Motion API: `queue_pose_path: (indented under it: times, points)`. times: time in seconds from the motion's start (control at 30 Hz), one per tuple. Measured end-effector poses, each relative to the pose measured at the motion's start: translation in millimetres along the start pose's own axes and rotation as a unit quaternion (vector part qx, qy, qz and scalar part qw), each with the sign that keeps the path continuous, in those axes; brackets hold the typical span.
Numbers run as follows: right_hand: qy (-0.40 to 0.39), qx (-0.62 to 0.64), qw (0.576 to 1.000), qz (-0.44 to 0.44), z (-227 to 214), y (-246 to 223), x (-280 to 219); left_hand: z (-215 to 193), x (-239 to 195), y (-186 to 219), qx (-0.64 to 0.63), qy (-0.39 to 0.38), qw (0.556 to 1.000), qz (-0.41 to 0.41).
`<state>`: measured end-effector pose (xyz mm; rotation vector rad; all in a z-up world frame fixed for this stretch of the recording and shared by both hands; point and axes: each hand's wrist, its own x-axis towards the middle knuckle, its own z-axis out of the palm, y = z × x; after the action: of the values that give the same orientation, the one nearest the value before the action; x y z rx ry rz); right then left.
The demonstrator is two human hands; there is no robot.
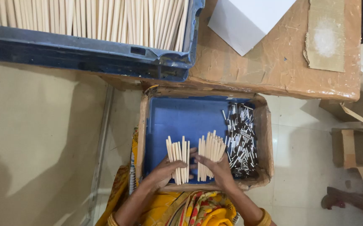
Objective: Assembling paintbrushes by attaching metal ferrules with bristles onto wooden handles.
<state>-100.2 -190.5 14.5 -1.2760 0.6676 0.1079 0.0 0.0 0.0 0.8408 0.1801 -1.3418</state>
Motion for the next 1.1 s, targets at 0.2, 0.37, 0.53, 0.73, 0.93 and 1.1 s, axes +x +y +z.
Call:
queue_pose_path:
  times: [0.2, 0.37, 0.53, 0.73, 0.93, 1.1]
  points:
    - [-0.058, -0.214, 0.965, -0.139, -21, 42, -7, -8, 9, -6, 0.025, 0.003, 1.0, -0.012]
    - [-0.157, -0.584, 0.679, -0.417, -8, 0, -3, -45, 32, -44, 0.028, 0.009, 1.0, -0.007]
    - [-0.169, -0.57, 0.645, -0.481, -17, 8, 5, -12, 7, -11, 0.028, -0.038, 0.998, 0.046]
    - [-0.001, -0.167, 0.985, 0.031, -8, 26, 14, -1, 18, -13, 0.081, -0.047, 0.995, 0.047]
    - [0.043, -0.056, 0.997, 0.011, -12, 4, 0, 11, -5, 7, 0.062, 0.021, 0.998, -0.019]
    - [0.114, -0.146, 0.966, 0.183, -41, 45, -10, -8, -7, -2, -0.014, -0.036, 0.999, -0.007]
